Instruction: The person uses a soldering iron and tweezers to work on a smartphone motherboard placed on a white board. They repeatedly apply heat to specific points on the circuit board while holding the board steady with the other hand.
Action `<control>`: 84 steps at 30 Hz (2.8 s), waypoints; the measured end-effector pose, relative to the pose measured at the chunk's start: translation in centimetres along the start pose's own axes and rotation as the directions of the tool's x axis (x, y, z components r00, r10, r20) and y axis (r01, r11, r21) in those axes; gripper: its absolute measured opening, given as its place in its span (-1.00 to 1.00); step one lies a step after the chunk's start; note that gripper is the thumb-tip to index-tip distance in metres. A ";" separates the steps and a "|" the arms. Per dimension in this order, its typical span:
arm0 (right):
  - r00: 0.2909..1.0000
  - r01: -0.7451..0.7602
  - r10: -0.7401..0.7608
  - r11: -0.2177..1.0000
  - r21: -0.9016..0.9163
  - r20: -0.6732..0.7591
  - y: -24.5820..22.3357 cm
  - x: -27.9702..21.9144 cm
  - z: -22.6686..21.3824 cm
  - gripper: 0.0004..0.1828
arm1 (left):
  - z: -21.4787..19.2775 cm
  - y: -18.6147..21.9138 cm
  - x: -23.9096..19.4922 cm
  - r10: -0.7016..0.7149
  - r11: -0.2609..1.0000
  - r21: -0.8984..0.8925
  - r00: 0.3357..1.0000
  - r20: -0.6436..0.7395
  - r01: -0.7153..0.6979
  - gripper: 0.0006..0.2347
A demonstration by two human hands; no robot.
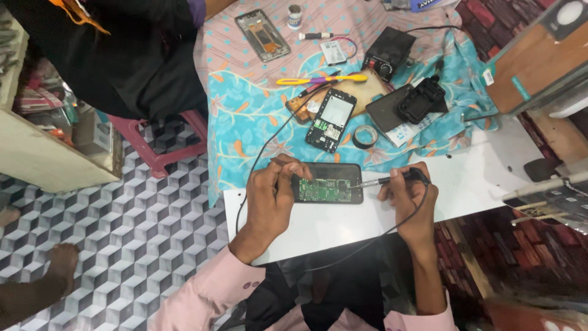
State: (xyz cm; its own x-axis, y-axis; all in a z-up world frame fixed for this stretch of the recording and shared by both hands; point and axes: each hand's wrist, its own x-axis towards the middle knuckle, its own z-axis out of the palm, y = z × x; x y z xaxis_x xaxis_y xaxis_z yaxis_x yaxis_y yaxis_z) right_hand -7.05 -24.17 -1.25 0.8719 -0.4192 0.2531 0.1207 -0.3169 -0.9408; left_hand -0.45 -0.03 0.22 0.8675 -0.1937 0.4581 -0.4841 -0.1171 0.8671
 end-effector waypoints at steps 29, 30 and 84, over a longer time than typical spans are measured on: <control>0.999 -0.040 0.040 0.999 0.007 0.018 -0.3 -0.1 0.1 -0.79 | -0.2 0.1 0.6 -0.109 0.993 -0.047 0.994 0.030 0.110 -0.81; 0.999 -0.048 0.048 0.999 -0.006 0.015 -0.2 0.0 0.1 -0.79 | -0.2 0.1 0.6 -0.165 0.986 -0.012 0.986 0.039 0.165 -0.80; 0.999 0.018 -0.027 0.982 0.190 0.042 1.2 -0.2 -0.1 -0.80 | -0.3 -0.5 -0.1 0.047 0.998 -0.047 0.998 0.051 -0.045 -0.90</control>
State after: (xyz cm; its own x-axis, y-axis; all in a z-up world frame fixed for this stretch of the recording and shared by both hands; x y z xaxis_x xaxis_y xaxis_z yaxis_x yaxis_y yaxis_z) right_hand -7.10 -24.56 -2.43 0.8875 -0.3746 0.2683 0.2244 -0.1571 -0.9617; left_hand -0.30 0.32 -0.23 0.8367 -0.2482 0.4882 -0.5168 -0.0625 0.8538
